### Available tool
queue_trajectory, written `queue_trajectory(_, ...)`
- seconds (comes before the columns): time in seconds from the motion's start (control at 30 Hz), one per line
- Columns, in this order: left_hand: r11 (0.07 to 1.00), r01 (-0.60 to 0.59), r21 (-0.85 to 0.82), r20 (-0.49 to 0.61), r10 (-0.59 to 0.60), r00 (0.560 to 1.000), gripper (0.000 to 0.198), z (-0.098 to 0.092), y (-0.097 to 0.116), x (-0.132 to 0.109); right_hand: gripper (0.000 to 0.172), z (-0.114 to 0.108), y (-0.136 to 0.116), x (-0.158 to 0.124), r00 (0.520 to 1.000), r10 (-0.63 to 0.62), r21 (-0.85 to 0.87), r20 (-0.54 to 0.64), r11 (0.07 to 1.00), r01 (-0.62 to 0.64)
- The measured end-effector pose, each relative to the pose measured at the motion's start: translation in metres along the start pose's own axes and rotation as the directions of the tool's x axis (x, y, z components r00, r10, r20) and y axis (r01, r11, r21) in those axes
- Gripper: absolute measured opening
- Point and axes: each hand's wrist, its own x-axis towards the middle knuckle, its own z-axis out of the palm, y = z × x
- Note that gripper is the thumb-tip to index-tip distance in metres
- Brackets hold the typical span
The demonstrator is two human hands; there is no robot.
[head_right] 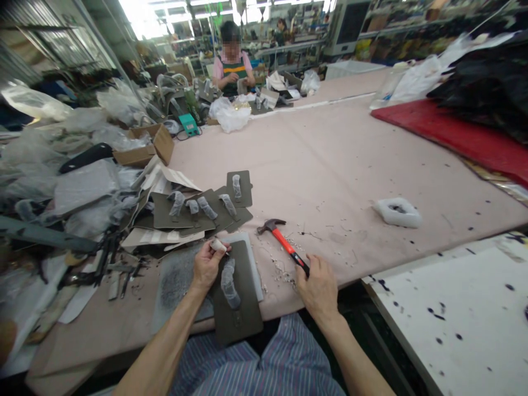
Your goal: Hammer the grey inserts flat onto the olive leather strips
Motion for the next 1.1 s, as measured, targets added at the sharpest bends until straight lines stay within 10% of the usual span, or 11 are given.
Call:
queue_trajectory(0.2, 0.996, -0.035, 0.082, -0.004, 0.035, 0.999, 0.024, 0.002, -0.003, 0.000, 0.025, -0.007, 0.009, 0.012, 0.959, 0.039, -0.136, 0.279, 0.991, -0.001)
queue_trajectory(0.33, 0.979, -0.093, 0.179, -0.030, 0.100, 0.995, 0.020, 0.004, -0.008, -0.003, 0.014, -0.016, -0.008, 0.025, 0.826, 0.145, 0.135, 0.544, 0.957, -0.257)
queue_trajectory(0.53, 0.899, -0.223, 0.376, 0.066, 0.214, 0.974, 0.015, 0.005, -0.004, -0.007, 0.010, -0.014, -0.053, 0.049, 0.462, 0.033, 0.439, 0.886, 0.255, -0.861)
queue_trajectory(0.7, 0.872, -0.281, 0.400, 0.156, 0.237, 0.959, 0.015, 0.002, -0.001, -0.006, 0.024, -0.031, -0.096, 0.065, 0.577, 0.132, 0.510, 0.806, 0.340, -0.790)
queue_trajectory(0.83, 0.872, -0.296, 0.391, 0.149, 0.258, 0.955, 0.015, 0.001, -0.004, -0.006, 0.031, -0.072, -0.114, 0.060, 0.939, -0.075, 0.618, 0.335, 0.770, -0.158)
queue_trajectory(0.93, 0.873, -0.300, 0.384, 0.136, 0.268, 0.954, 0.015, 0.000, -0.008, -0.006, 0.028, -0.088, -0.118, 0.051, 0.905, -0.390, 0.321, 0.170, 0.890, 0.324)
queue_trajectory(1.1, 0.882, -0.267, 0.387, 0.110, 0.243, 0.964, 0.012, -0.002, -0.014, -0.004, 0.025, -0.103, -0.128, 0.055, 0.805, -0.514, 0.128, 0.297, 0.857, 0.499)
